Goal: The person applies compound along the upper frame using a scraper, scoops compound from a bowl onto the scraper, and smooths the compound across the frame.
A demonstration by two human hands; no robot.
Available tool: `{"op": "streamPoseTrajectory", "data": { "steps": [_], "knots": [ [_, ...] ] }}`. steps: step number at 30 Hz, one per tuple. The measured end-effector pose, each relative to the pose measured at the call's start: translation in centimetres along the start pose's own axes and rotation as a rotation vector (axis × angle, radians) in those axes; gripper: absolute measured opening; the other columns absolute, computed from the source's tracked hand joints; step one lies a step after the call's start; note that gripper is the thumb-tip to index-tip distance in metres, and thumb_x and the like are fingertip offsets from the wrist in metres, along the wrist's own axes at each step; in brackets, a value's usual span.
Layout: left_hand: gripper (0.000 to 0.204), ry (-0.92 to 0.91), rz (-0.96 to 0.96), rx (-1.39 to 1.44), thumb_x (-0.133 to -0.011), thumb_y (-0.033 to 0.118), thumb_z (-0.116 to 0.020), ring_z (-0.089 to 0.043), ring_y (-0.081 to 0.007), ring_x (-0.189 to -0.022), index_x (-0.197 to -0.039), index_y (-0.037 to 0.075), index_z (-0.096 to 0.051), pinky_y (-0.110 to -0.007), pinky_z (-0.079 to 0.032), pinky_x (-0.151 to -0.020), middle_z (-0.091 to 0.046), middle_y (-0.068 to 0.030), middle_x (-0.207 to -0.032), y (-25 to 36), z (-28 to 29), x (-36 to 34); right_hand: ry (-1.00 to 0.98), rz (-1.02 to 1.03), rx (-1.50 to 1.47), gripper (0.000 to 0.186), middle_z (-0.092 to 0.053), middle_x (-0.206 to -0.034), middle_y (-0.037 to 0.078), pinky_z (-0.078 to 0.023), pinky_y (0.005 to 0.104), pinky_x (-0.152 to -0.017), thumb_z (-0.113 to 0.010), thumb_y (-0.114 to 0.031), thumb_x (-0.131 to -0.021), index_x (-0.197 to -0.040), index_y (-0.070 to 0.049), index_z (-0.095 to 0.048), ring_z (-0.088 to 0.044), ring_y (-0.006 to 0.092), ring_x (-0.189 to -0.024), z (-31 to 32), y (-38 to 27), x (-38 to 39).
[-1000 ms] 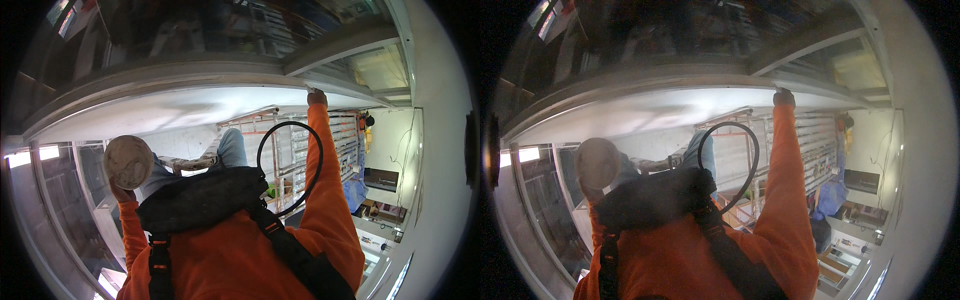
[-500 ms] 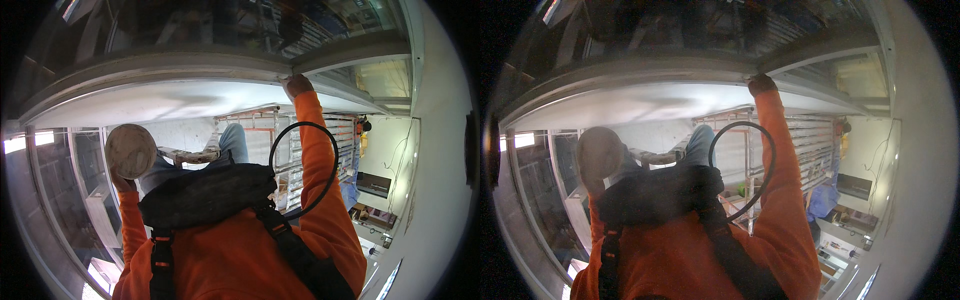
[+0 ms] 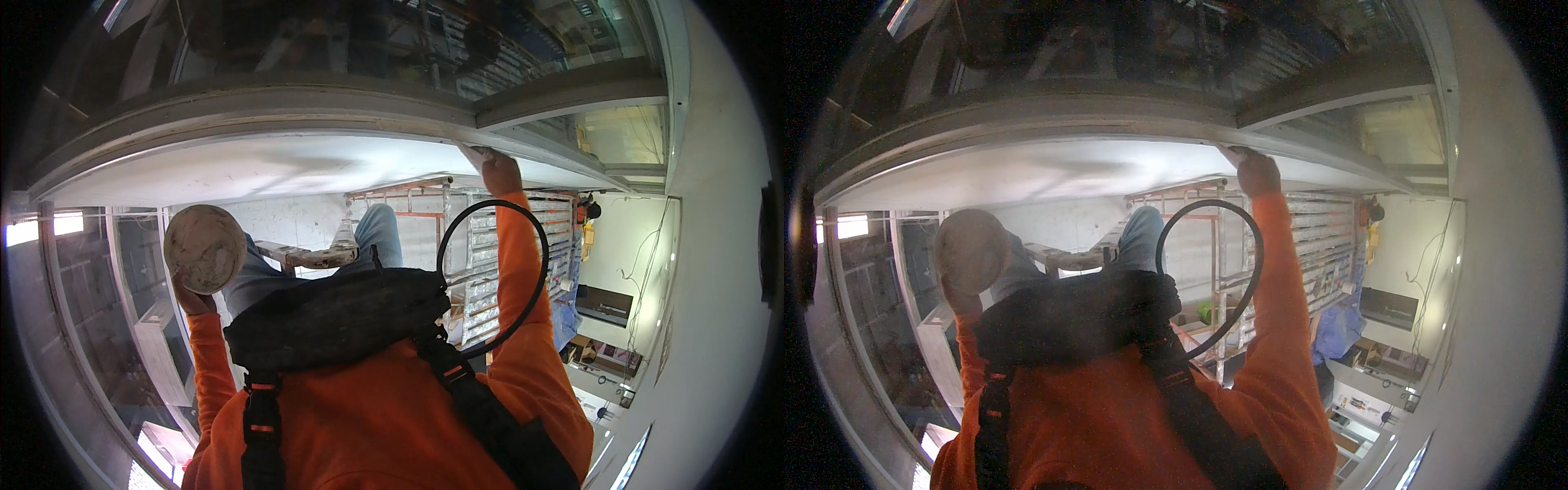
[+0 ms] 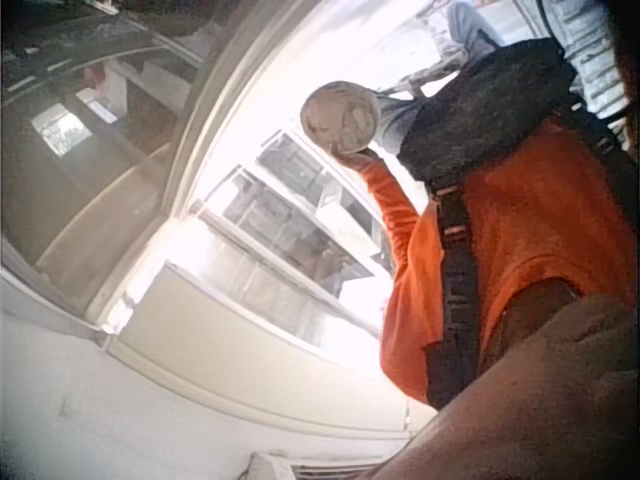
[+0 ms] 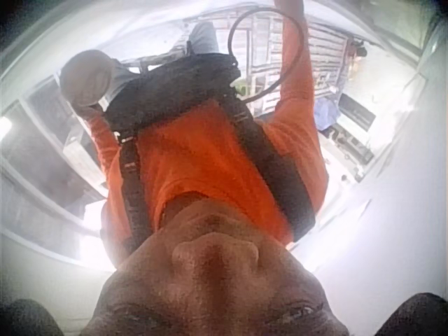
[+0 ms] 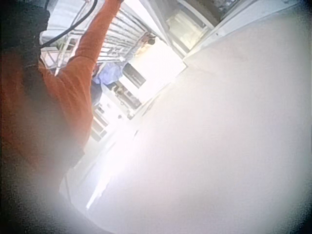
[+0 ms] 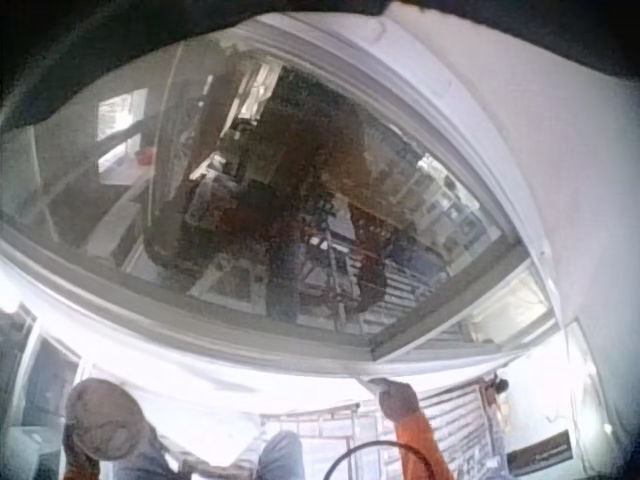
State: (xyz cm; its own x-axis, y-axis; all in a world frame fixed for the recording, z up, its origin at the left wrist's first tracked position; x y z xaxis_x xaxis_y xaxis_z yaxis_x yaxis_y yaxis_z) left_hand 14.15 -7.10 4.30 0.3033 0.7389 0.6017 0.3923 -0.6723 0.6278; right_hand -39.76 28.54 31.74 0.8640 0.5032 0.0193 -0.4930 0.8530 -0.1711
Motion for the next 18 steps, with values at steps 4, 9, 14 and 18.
{"op": "streamPoseTrajectory", "data": {
  "steps": [4, 9, 14, 18],
  "knots": [
    [0.054, -0.056, 0.035, -0.016, -0.084, 0.029, -0.054, -0.049, -0.0293, -0.118, -0.130, 0.002, -0.043, -0.043, -0.043, -0.096, -0.049, -0.0146, -0.129, 0.3, -1.1, 0.3, 0.202, 0.335, 0.137, 0.055, -0.059, -0.118, 0.011, -0.042, 0.0436, -0.095, -0.053, 0.001, -0.071, -0.123, -0.017, -0.057, -0.054, 0.0313, -0.109, -2.2, -0.4, 2.4],
    [0.054, -0.007, -0.029, -0.055, -0.084, 0.030, -0.054, -0.050, -0.0291, -0.118, -0.130, 0.002, -0.043, -0.042, -0.042, -0.097, -0.049, -0.0145, -0.128, 1.5, -3.1, 1.5, 0.316, 0.489, 0.200, 0.065, -0.047, -0.135, 0.007, -0.030, 0.0498, -0.105, -0.057, 0.000, -0.072, -0.133, -0.022, -0.048, -0.045, 0.0296, -0.121, -5.6, -0.6, 2.5],
    [0.056, -0.027, -0.043, -0.041, -0.085, 0.032, -0.053, -0.049, -0.0294, -0.118, -0.131, 0.002, -0.043, -0.043, -0.042, -0.097, -0.049, -0.0145, -0.128, 1.4, -2.6, 1.9, 0.204, 0.405, 0.313, 0.070, -0.046, -0.138, 0.002, -0.030, 0.0494, -0.105, -0.061, -0.004, -0.075, -0.138, -0.029, -0.041, -0.045, 0.0274, -0.123, -7.4, 1.2, 1.3],
    [0.057, -0.004, -0.016, -0.093, -0.085, 0.035, -0.052, -0.049, -0.0299, -0.118, -0.131, 0.002, -0.043, -0.043, -0.042, -0.097, -0.049, -0.0148, -0.129, 1.2, -1.5, 2.0, 0.022, 0.454, 0.416, 0.067, -0.057, -0.126, 0.004, -0.035, 0.0448, -0.103, -0.056, 0.002, -0.075, -0.134, -0.029, -0.047, -0.053, 0.0260, -0.115, -1.9, -2.4, 1.8]
  ]
}}
Point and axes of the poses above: each hand's wrist, its own x-axis away from the middle knuckle, its own z-axis out of the back of the hand, y = z × x, the point moved 6 cm from there along -x, towards the middle knuckle
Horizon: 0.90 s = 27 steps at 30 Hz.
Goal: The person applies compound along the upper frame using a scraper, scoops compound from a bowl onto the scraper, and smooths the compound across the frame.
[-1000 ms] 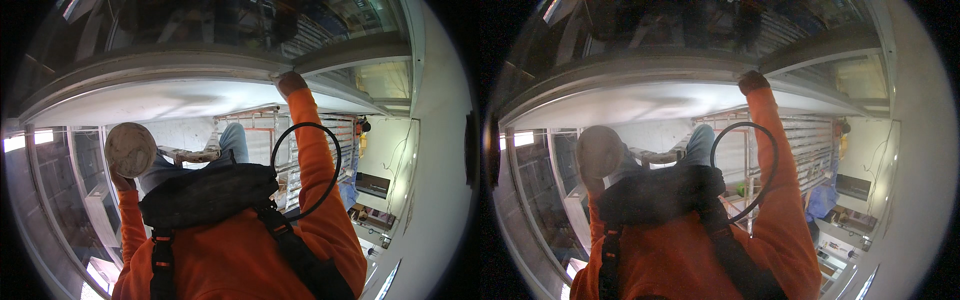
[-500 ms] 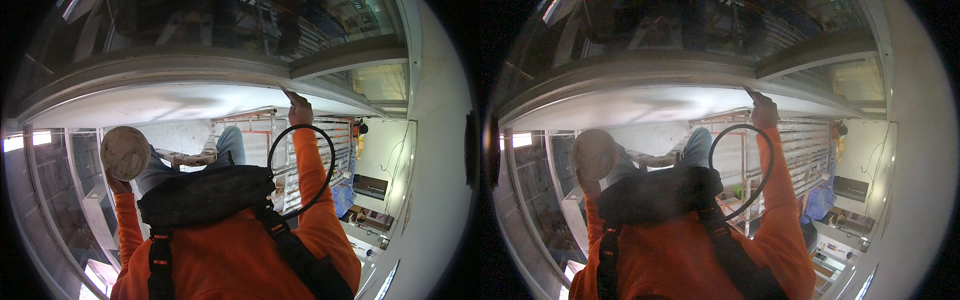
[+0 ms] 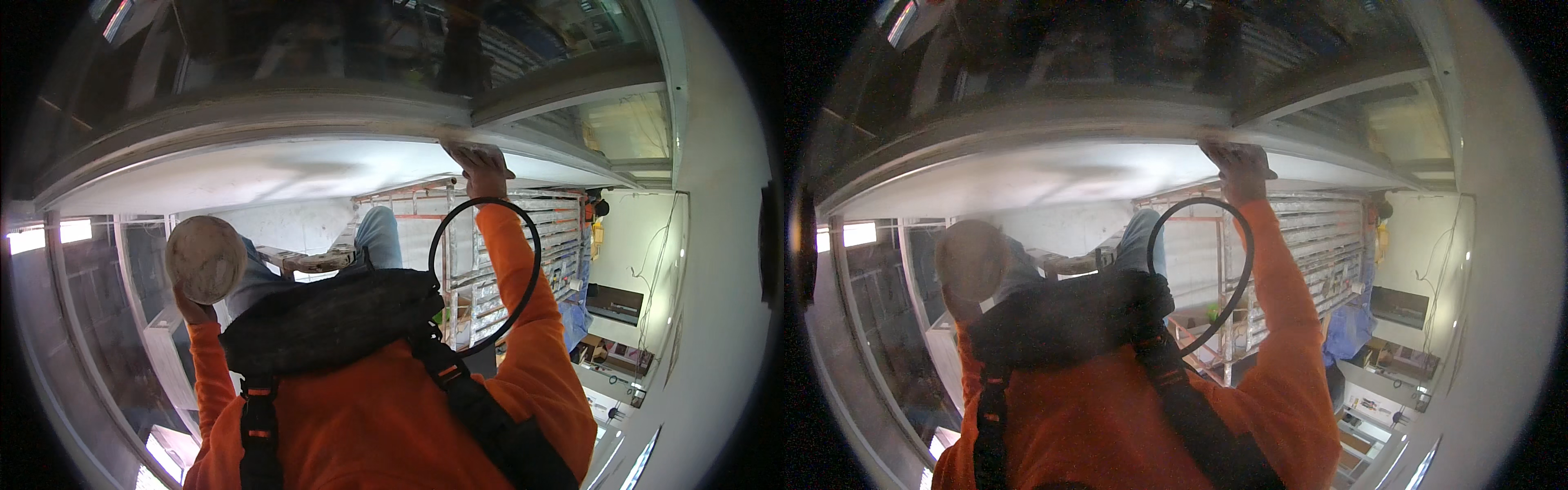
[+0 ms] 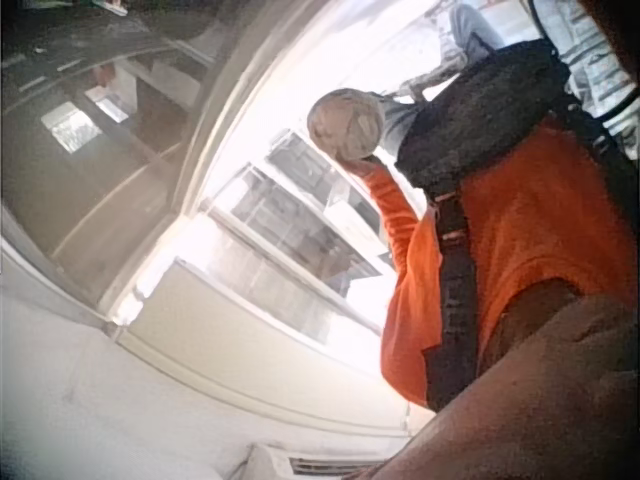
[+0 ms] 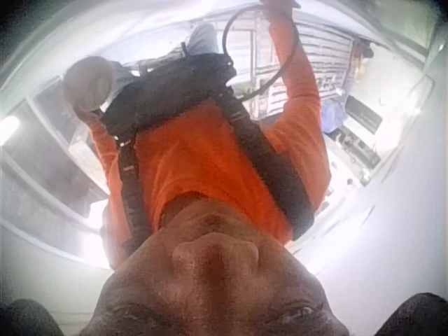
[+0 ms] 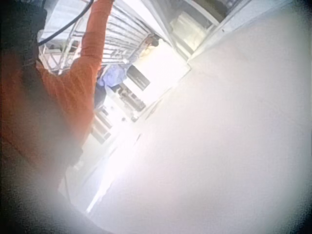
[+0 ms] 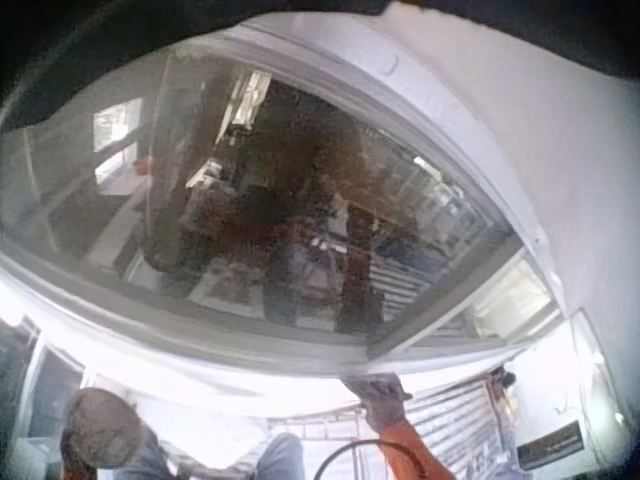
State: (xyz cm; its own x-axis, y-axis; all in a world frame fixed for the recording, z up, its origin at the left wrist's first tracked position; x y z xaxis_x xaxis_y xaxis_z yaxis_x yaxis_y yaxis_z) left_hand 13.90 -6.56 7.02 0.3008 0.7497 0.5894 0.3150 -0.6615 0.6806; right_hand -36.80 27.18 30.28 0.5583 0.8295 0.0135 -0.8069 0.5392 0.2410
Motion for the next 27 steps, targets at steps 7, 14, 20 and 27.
{"op": "streamPoseTrajectory", "data": {
  "steps": [7, 14, 20, 27],
  "knots": [
    [0.056, -0.010, 0.027, 0.100, -0.085, 0.035, -0.052, -0.050, -0.0303, -0.117, -0.130, 0.002, -0.043, -0.043, -0.044, -0.095, -0.049, -0.0156, -0.128, -1.1, 0.1, -1.2, -0.078, -0.753, -0.150, 0.048, -0.060, -0.119, 0.006, -0.047, 0.0425, -0.090, -0.044, -0.010, -0.079, -0.123, -0.025, -0.057, -0.059, 0.0312, -0.104, -3.9, 12.6, 4.6],
    [0.058, 0.034, 0.013, 0.058, -0.084, 0.034, -0.053, -0.050, -0.0304, -0.117, -0.131, 0.002, -0.042, -0.045, -0.043, -0.097, -0.049, -0.0154, -0.128, 0.2, -0.5, -0.1, -0.257, -0.921, -0.078, 0.049, -0.054, -0.130, 0.009, -0.041, 0.0387, -0.100, -0.043, -0.017, -0.081, -0.128, -0.018, -0.053, -0.052, 0.0280, -0.118, -7.3, 17.0, 1.8],
    [0.056, 0.002, -0.045, 0.102, -0.084, 0.033, -0.054, -0.050, -0.0310, -0.117, -0.129, 0.002, -0.044, -0.045, -0.043, -0.097, -0.050, -0.0152, -0.127, -0.7, 2.0, -0.1, -0.439, -0.695, -0.100, 0.049, -0.053, -0.130, 0.014, -0.040, 0.0383, -0.101, -0.043, -0.018, -0.079, -0.126, -0.015, -0.054, -0.050, 0.0292, -0.120, -5.3, 8.4, -2.0],
    [0.056, 0.079, 0.007, 0.123, -0.082, 0.032, -0.056, -0.050, -0.0298, -0.116, -0.129, 0.002, -0.045, -0.045, -0.043, -0.096, -0.050, -0.0145, -0.127, -2.1, 1.1, -1.4, -0.200, -0.451, -0.248, 0.037, -0.064, -0.104, 0.021, -0.047, 0.0433, -0.090, -0.049, -0.016, -0.075, -0.106, -0.006, -0.066, -0.060, 0.0368, -0.100, -2.4, -1.9, -6.8]
  ]
}}
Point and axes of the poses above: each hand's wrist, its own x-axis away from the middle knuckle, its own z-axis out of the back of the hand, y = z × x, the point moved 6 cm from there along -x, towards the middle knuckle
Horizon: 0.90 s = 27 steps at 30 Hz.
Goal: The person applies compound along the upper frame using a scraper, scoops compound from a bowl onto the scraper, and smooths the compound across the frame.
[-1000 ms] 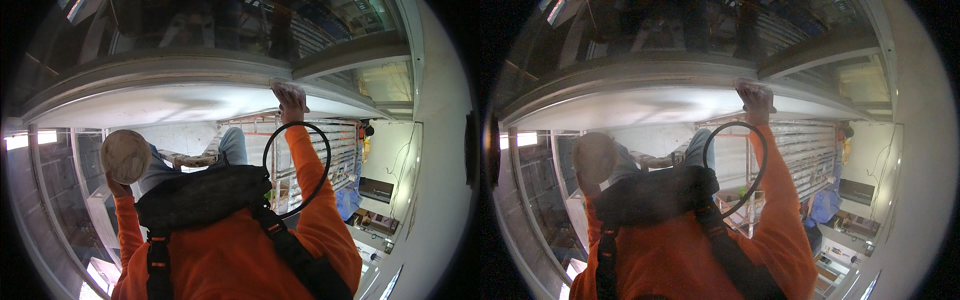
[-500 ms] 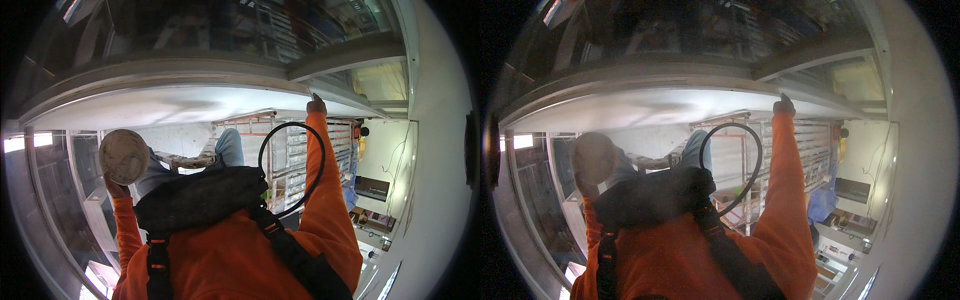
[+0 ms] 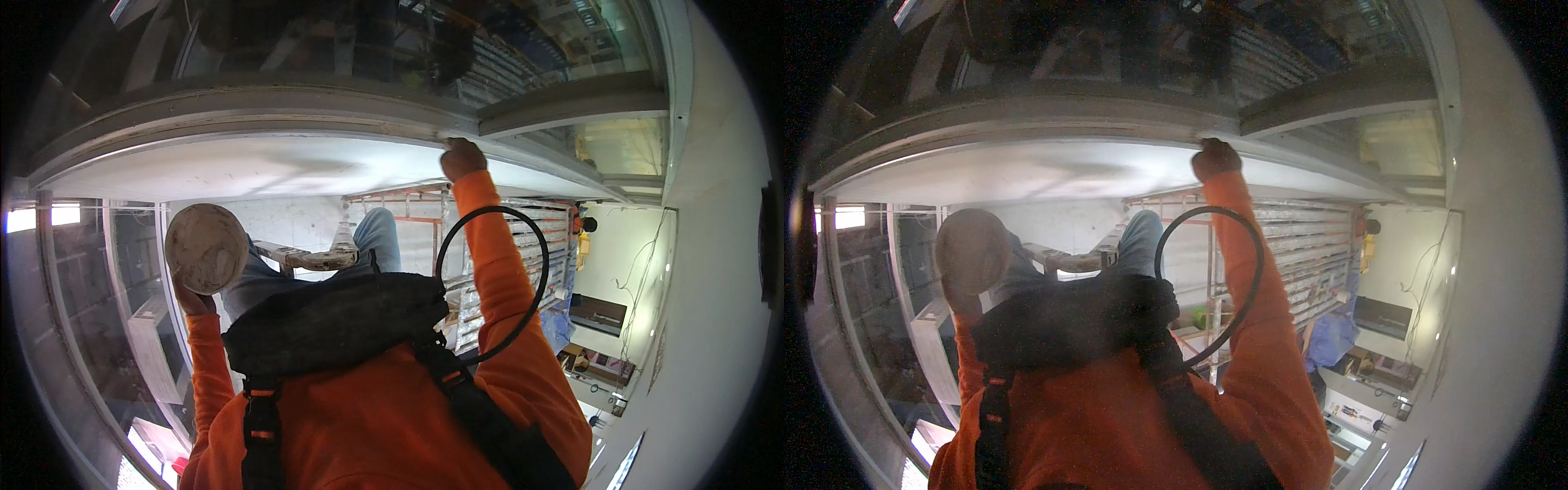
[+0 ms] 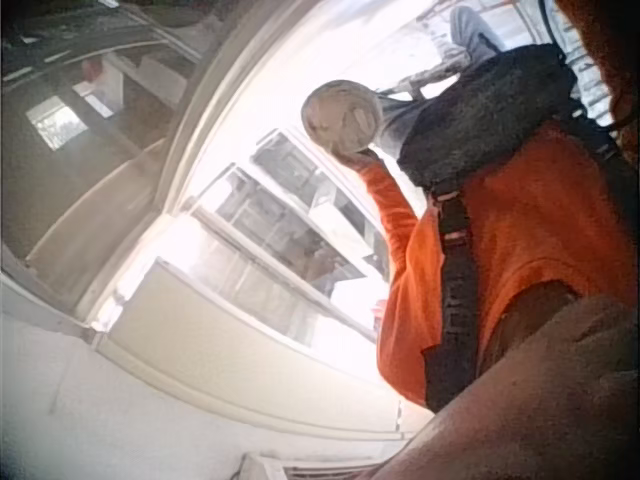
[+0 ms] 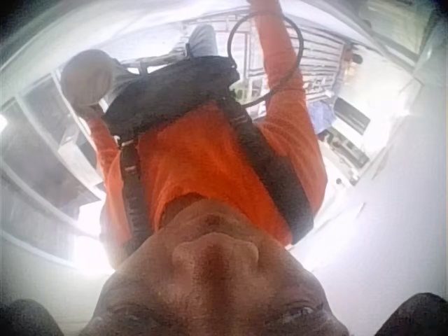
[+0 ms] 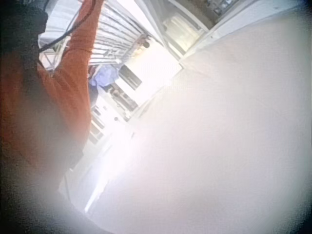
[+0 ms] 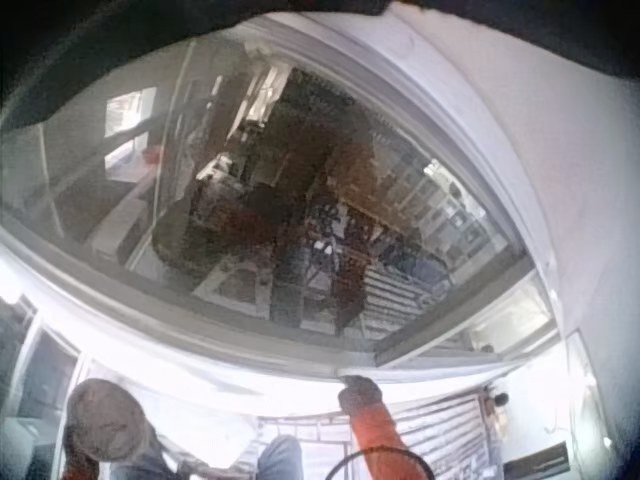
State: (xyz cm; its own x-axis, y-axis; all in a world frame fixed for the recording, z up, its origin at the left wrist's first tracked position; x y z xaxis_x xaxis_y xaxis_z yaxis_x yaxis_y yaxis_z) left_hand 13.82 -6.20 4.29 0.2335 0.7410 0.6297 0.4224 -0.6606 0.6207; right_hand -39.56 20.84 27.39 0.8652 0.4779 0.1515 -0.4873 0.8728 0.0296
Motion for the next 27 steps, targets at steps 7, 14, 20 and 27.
{"op": "streamPoseTrajectory", "data": {
  "steps": [7, 14, 20, 27],
  "knots": [
    [0.060, -0.102, 0.054, 0.004, -0.082, 0.033, -0.055, -0.049, -0.0310, -0.118, -0.131, 0.002, -0.043, -0.045, -0.043, -0.097, -0.049, -0.0156, -0.128, 0.4, 1.0, -0.1, -0.116, 0.426, -0.261, 0.034, -0.064, -0.106, 0.022, -0.047, 0.0358, -0.093, -0.043, -0.008, -0.085, -0.112, -0.003, -0.064, -0.061, 0.0325, -0.100, 2.1, -12.5, 6.4],
    [0.058, -0.024, 0.024, 0.054, -0.083, 0.035, -0.054, -0.050, -0.0306, -0.116, -0.130, 0.002, -0.044, -0.045, -0.043, -0.096, -0.050, -0.0150, -0.128, -0.1, 2.2, -1.3, 0.185, 0.058, -0.118, 0.046, -0.063, -0.109, 0.020, -0.047, 0.0412, -0.091, -0.039, -0.010, -0.077, -0.117, -0.010, -0.062, -0.059, 0.0359, -0.104, 0.5, 8.0, 4.5],
    [0.055, -0.023, -0.024, 0.016, -0.085, 0.034, -0.054, -0.051, -0.0302, -0.115, -0.128, 0.002, -0.045, -0.044, -0.044, -0.095, -0.050, -0.0147, -0.127, 1.3, -0.7, 0.7, 0.171, -0.190, -0.065, 0.039, -0.063, -0.105, 0.023, -0.047, 0.0454, -0.088, -0.045, -0.019, -0.076, -0.106, -0.006, -0.065, -0.059, 0.0400, -0.099, 2.0, 11.0, 0.9],
    [0.054, -0.070, -0.062, -0.012, -0.085, 0.031, -0.052, -0.051, -0.0296, -0.115, -0.130, 0.004, -0.043, -0.042, -0.045, -0.094, -0.050, -0.0135, -0.125, 0.4, -0.2, 0.8, 0.044, -0.085, 0.036, 0.032, -0.064, -0.099, 0.023, -0.048, 0.0474, -0.085, -0.047, -0.021, -0.078, -0.099, -0.006, -0.066, -0.061, 0.0391, -0.093, -1.7, 2.9, -0.9]
  ]
}}
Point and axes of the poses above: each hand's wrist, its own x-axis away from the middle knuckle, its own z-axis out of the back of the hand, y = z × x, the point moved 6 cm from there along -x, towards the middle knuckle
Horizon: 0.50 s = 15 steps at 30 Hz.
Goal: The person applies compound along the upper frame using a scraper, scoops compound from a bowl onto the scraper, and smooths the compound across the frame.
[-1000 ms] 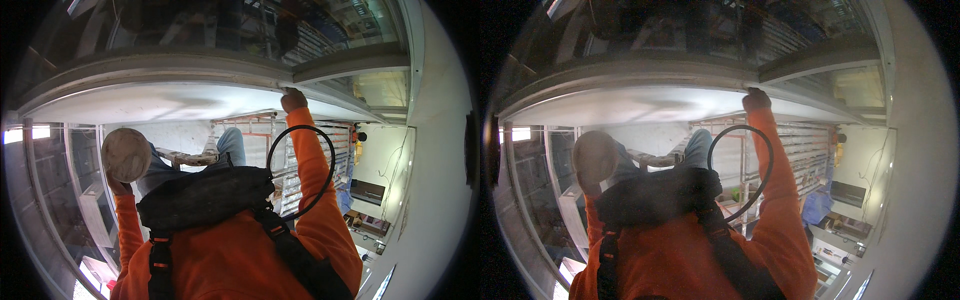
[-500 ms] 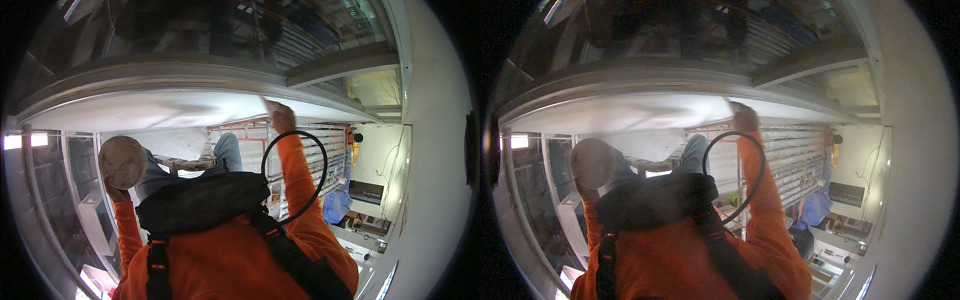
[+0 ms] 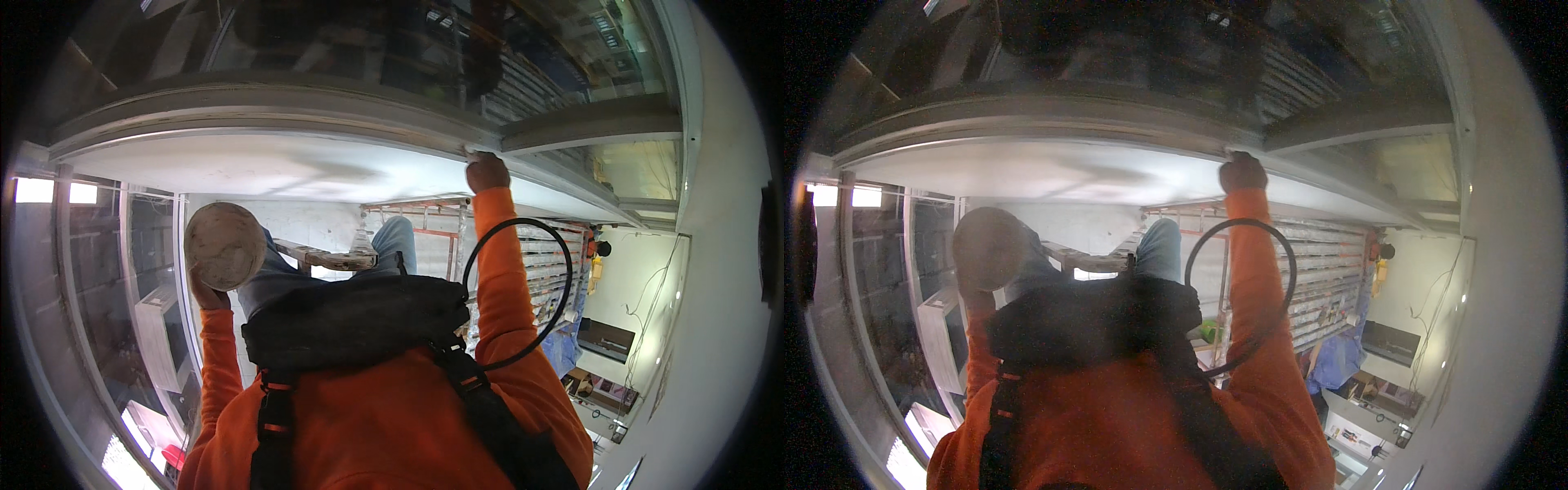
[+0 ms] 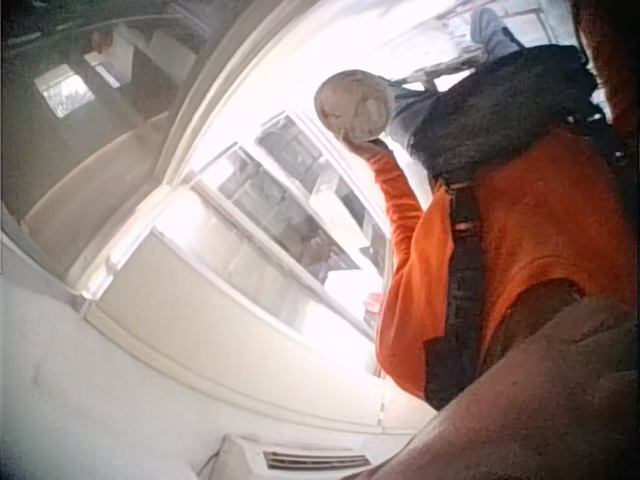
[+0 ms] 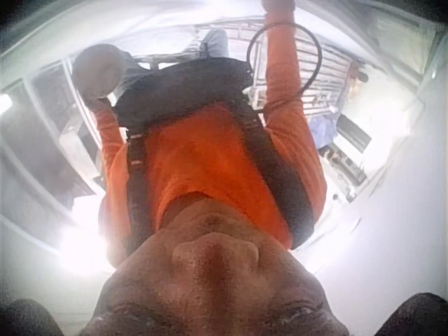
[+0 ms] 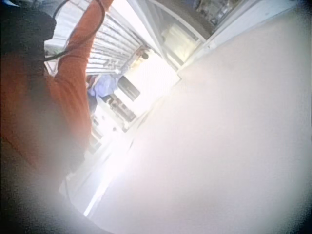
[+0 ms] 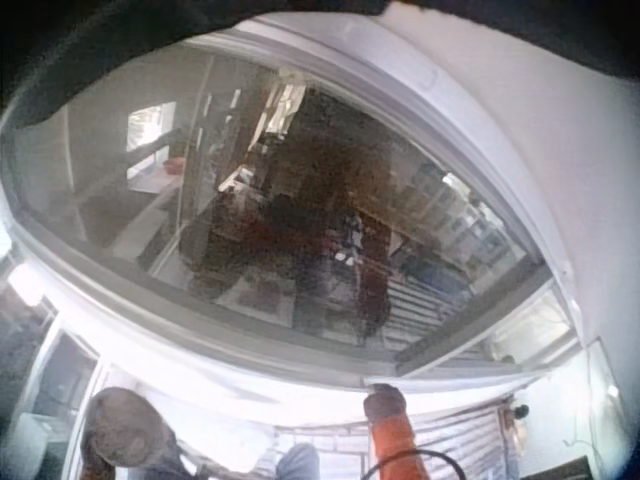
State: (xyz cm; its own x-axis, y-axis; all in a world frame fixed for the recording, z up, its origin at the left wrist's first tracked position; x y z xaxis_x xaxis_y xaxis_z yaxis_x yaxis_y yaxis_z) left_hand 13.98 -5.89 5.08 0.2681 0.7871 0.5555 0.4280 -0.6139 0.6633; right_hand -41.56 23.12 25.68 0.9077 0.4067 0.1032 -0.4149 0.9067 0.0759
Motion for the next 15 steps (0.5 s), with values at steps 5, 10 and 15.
{"op": "streamPoseTrajectory", "data": {
  "steps": [5, 10, 15],
  "knots": [
    [0.058, -0.134, -0.066, -0.098, -0.085, 0.031, -0.051, -0.048, -0.0306, -0.119, -0.135, 0.004, -0.039, -0.044, -0.043, -0.096, -0.046, -0.0156, -0.131, 1.5, -2.8, 1.5, -0.057, 0.120, -0.134, 0.027, -0.065, -0.092, 0.024, -0.049, 0.0477, -0.084, -0.049, -0.019, -0.073, -0.083, -0.001, -0.068, -0.062, 0.0405, -0.087, 1.8, -14.4, 3.5],
    [0.058, 0.017, 0.008, -0.001, -0.085, 0.032, -0.050, -0.048, -0.0314, -0.119, -0.134, 0.003, -0.039, -0.045, -0.043, -0.097, -0.046, -0.0169, -0.131, 1.9, -2.8, 1.9, 0.004, 0.522, -0.652, 0.020, -0.062, -0.082, 0.024, -0.049, 0.0446, -0.072, -0.050, -0.016, -0.076, -0.074, 0.000, -0.062, -0.061, 0.0362, -0.072, 3.1, -23.0, 5.5],
    [0.057, 0.105, 0.001, 0.035, -0.086, 0.032, -0.051, -0.051, -0.0309, -0.116, -0.133, 0.001, -0.040, -0.043, -0.045, -0.095, -0.048, -0.0171, -0.128, 2.8, -0.6, 2.1, -0.184, 0.556, -0.837, 0.011, -0.057, -0.073, 0.009, -0.045, 0.0303, -0.060, -0.050, -0.011, -0.077, -0.075, -0.003, -0.057, -0.055, 0.0170, -0.065, 3.3, -18.6, 8.7]
  ]
}}
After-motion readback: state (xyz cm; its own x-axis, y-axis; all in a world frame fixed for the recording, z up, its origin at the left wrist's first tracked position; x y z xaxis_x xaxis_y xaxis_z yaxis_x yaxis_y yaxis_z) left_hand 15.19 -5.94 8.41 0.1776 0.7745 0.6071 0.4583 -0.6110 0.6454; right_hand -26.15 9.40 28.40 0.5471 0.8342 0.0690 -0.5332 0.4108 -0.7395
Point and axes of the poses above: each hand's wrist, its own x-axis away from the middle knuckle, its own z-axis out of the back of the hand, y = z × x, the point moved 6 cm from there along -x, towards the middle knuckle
